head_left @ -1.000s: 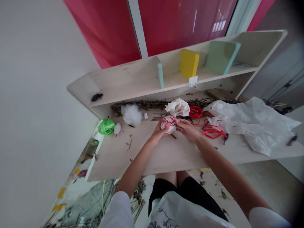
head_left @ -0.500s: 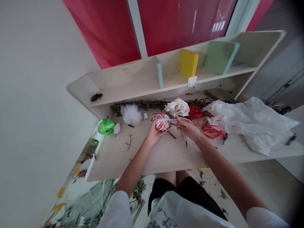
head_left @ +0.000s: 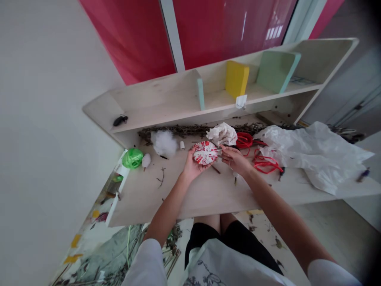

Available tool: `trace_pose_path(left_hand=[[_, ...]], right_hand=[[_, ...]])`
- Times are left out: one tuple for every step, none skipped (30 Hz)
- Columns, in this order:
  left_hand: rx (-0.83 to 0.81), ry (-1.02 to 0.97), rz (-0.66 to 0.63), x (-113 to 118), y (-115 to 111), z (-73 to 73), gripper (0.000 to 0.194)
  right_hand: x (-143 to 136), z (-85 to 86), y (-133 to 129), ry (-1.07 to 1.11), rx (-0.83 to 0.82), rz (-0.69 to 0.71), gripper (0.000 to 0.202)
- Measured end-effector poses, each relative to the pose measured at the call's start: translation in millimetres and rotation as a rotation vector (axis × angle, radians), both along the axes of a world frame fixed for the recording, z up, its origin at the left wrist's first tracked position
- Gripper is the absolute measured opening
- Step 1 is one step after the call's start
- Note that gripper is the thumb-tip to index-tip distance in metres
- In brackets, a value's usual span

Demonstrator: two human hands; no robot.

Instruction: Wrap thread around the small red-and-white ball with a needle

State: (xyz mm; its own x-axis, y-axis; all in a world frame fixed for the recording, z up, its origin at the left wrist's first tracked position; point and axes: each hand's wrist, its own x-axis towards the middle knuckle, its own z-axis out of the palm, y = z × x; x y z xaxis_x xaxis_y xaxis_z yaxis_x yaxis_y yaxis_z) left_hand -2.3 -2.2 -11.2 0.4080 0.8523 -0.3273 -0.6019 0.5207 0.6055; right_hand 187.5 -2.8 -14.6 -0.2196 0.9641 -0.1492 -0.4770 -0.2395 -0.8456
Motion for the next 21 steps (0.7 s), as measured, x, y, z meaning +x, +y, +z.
trace_pose_path(left_hand=[[-0.001,-0.004,-0.001,-0.1,-0.4,0.5,0.05],[-0.003,-0.007,-0.003,-0.1,-0.8,1.3,0.051],[-0.007,-0.01,-0.005,-0.2,-1.1,2.0,0.051],[-0.011,-0.015,-0.008,-0.3,-1.4,2.8,0.052],[-0.015,-0.021,-0.011,-0.3,-1.7,3.3,0.052],[-0.018,-0.028,-0.013,-0.4,-1.8,3.7,0.053],[-0.023,-0.035,-0.016,-0.5,-2.0,3.9,0.053],[-0.028,-0.042,-0.017,-0.5,-2.0,4.0,0.054],[-0.033,-0.05,-0.017,-0.4,-2.1,4.1,0.055],[-0.039,-0.056,-0.015,-0.3,-2.2,4.3,0.055],[-0.043,-0.061,-0.01,-0.2,-2.3,4.6,0.055],[-0.045,-0.064,-0.006,-0.1,-2.5,4.9,0.056],[-0.046,-0.064,-0.003,0.1,-2.6,5.4,0.056],[-0.045,-0.061,0.0,0.2,-2.8,5.9,0.057],[-0.043,-0.056,0.002,0.2,-2.9,6.4,0.058],[-0.041,-0.05,0.004,0.1,-2.9,6.8,0.059],[-0.038,-0.046,0.007,-0.2,-2.9,7.1,0.06],[-0.033,-0.043,0.012,-0.5,-2.8,7.3,0.061],[-0.027,-0.039,0.017,-0.9,-2.6,7.4,0.061],[-0.021,-0.035,0.019,-1.4,-2.5,7.5,0.062],[-0.016,-0.03,0.017,-1.7,-2.3,7.4,0.063]], right_hand=[[-0.1,-0.6,0.0,-0.004,-0.009,-0.003,0.043],[-0.3,-1.3,0.1,-0.011,-0.018,-0.007,0.042],[-0.6,-2.1,0.1,-0.021,-0.026,-0.01,0.042],[-0.9,-2.9,0.1,-0.034,-0.03,-0.013,0.042],[-1.3,-3.7,0.0,-0.049,-0.03,-0.015,0.042],[-1.7,-4.6,0.1,-0.065,-0.026,-0.015,0.042],[-2.0,-5.5,0.1,-0.081,-0.02,-0.015,0.041],[-2.3,-6.4,0.2,-0.095,-0.013,-0.015,0.041],[-2.6,-7.3,0.4,-0.107,-0.007,-0.017,0.042],[-2.8,-8.1,0.5,-0.116,-0.002,-0.017,0.043],[-3.0,-8.8,0.6,-0.122,0.0,-0.019,0.044],[-3.2,-9.1,0.6,-0.126,0.001,-0.02,0.045],[-3.5,-9.0,0.5,-0.13,0.0,-0.021,0.046],[-3.8,-8.5,0.2,-0.133,0.0,-0.021,0.047],[-4.1,-7.6,-0.3,-0.136,0.002,-0.021,0.048],[-4.5,-6.3,-0.9,-0.139,0.007,-0.019,0.048],[-5.0,-4.9,-1.6,-0.143,0.015,-0.017,0.048],[-5.4,-3.4,-2.4,-0.15,0.025,-0.015,0.048],[-6.0,-2.0,-3.1,-0.157,0.034,-0.011,0.048],[-6.5,-0.8,-3.8,-0.164,0.042,-0.005,0.048],[-7.0,0.0,-4.3,-0.169,0.045,0.001,0.047]])
